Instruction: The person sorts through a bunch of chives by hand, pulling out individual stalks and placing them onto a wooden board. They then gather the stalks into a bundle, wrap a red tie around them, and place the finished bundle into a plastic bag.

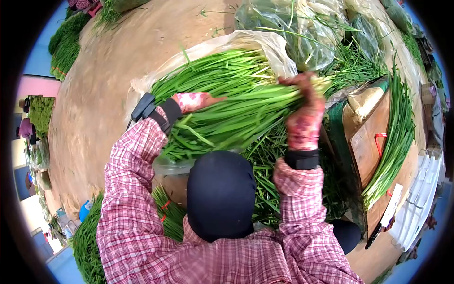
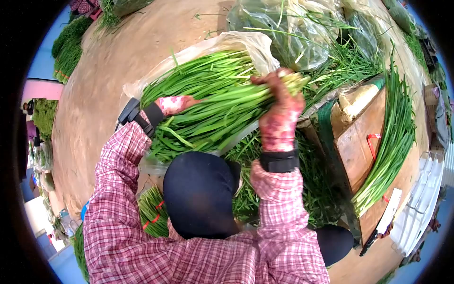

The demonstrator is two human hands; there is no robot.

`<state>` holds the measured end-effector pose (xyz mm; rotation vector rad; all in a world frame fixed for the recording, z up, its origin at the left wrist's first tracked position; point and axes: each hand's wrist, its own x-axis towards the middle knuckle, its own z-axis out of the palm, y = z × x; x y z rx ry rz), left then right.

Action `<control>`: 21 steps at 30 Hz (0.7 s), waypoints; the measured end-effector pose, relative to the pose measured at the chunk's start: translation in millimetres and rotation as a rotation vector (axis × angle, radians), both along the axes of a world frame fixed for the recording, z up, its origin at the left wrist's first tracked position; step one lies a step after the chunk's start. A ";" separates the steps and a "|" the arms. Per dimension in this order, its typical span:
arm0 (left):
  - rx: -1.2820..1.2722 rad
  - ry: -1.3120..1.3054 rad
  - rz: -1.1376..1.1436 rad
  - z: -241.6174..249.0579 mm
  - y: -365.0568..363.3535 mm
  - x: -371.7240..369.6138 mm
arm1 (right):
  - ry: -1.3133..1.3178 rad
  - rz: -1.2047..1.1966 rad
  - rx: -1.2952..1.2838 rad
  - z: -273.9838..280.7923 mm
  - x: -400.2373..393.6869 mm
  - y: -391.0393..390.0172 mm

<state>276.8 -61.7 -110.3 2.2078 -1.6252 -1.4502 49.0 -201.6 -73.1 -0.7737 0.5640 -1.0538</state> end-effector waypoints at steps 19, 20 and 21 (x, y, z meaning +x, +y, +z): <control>-0.236 1.800 0.413 177.5 94.3 -194.3 | 0.044 -0.328 -1.255 239.8 -122.8 58.1; -0.222 1.867 0.432 175.7 95.3 -237.3 | 0.098 -0.221 -1.374 234.9 -140.8 84.6; -0.206 1.940 0.454 174.4 96.1 -271.3 | 0.152 -0.083 -1.501 228.5 -158.9 109.7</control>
